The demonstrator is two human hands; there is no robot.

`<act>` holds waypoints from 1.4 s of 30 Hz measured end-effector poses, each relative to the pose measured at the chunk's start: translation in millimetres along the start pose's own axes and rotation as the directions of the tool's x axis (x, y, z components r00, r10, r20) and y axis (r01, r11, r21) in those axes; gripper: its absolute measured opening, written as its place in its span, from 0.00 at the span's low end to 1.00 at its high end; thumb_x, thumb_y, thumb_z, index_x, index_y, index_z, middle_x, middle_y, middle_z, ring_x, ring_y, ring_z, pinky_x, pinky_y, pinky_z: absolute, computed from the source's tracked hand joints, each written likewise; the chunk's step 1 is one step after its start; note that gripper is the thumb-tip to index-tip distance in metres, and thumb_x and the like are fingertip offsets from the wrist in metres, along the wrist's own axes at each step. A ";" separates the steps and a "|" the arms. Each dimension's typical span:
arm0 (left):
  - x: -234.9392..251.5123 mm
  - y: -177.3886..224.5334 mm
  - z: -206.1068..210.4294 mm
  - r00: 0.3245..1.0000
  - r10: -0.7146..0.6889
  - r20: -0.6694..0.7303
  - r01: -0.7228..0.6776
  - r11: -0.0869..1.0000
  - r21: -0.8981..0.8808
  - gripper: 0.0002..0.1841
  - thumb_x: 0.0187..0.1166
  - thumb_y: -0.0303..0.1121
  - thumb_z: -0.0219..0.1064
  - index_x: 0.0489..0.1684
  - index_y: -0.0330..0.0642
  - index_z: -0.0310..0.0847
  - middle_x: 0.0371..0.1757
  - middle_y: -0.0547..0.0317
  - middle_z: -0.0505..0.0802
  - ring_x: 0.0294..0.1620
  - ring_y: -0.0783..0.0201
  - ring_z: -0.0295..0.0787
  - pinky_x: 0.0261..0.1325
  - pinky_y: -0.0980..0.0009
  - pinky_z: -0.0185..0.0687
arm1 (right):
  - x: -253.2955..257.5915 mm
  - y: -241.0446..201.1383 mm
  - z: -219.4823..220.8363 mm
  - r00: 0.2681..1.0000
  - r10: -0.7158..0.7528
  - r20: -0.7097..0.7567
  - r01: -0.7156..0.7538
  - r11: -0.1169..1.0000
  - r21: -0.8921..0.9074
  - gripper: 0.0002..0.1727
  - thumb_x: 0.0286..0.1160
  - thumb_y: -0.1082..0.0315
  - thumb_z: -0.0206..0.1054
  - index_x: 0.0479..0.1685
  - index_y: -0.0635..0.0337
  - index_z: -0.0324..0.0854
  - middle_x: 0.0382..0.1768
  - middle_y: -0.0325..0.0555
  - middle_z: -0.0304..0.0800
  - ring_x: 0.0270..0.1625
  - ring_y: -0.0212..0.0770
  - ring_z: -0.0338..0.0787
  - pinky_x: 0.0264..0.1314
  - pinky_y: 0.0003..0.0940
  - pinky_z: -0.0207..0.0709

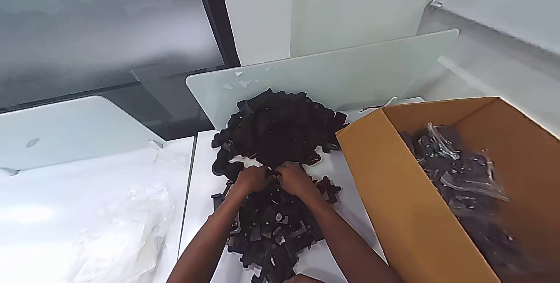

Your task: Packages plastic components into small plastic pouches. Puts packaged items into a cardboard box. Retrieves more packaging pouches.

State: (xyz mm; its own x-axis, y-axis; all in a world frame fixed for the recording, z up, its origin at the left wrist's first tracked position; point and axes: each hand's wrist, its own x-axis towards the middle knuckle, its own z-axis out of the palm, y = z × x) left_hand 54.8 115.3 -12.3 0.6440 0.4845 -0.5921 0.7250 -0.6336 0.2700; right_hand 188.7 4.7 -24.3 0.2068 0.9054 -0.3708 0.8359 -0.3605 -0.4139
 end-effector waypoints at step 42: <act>-272.4 -244.4 103.2 -0.190 -0.640 -0.745 -0.050 0.764 -0.643 0.24 0.76 0.34 0.76 0.67 0.32 0.81 0.51 0.48 0.95 0.53 0.59 0.94 0.58 0.60 0.91 | 28.4 -313.9 109.8 0.892 -0.395 0.220 0.086 0.626 0.775 0.26 0.74 0.65 0.77 0.70 0.61 0.77 0.35 0.46 0.93 0.27 0.33 0.87 0.29 0.27 0.78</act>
State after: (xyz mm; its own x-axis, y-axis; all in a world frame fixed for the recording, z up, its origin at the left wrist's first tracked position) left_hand -323.0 75.9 4.7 -0.4044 0.7622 0.5055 0.6785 -0.1205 0.7246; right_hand -123.6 118.9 3.8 -0.2579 0.9005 -0.3501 0.1469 -0.3216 -0.9354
